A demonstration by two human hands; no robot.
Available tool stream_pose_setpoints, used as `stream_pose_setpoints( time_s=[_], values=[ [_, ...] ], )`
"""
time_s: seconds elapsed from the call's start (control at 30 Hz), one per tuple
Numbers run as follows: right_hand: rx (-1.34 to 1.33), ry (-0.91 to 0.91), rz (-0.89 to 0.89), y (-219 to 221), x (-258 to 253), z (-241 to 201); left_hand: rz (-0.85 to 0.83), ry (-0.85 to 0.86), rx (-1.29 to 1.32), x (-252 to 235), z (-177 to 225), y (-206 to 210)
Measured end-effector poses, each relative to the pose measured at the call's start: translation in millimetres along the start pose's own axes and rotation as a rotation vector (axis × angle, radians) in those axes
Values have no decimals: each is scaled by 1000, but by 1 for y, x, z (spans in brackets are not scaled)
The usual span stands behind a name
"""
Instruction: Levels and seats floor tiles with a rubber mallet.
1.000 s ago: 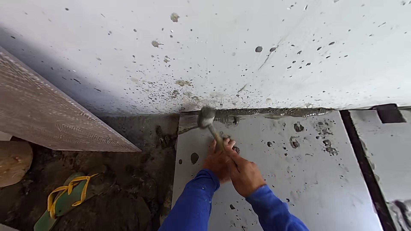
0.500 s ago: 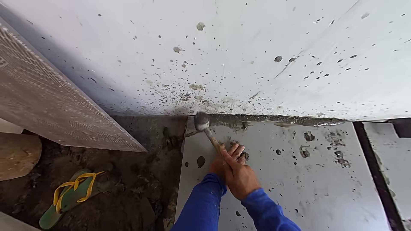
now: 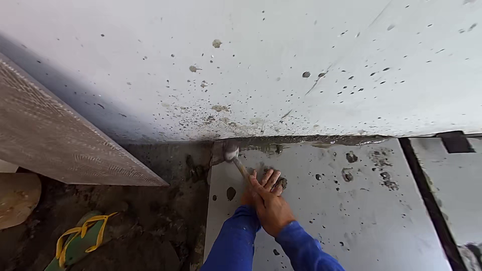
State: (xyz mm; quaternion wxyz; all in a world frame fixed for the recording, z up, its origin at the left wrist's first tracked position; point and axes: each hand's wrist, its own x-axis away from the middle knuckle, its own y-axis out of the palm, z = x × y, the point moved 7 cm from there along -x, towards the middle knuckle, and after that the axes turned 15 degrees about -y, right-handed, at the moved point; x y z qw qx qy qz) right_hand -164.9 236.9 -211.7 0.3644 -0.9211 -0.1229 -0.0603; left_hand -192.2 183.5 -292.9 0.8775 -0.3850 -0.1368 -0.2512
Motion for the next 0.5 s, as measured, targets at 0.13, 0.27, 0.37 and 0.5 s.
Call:
stream_pose_setpoints(
  time_s=[0.13,0.27,0.37,0.5],
  values=[
    [-6,-70,190,-18,2,-14,-233,-198,-320,5,38,-21],
    [-69,92,-54,-9,-3,4,-195,-73,-346,9,49,-25],
    [-97,10,126,-23,-1,-5,104,183,-284,-17,0,14],
    [-27,130,-92,-2,-5,-4,-58,-143,-13,-27,-32,20]
  ],
)
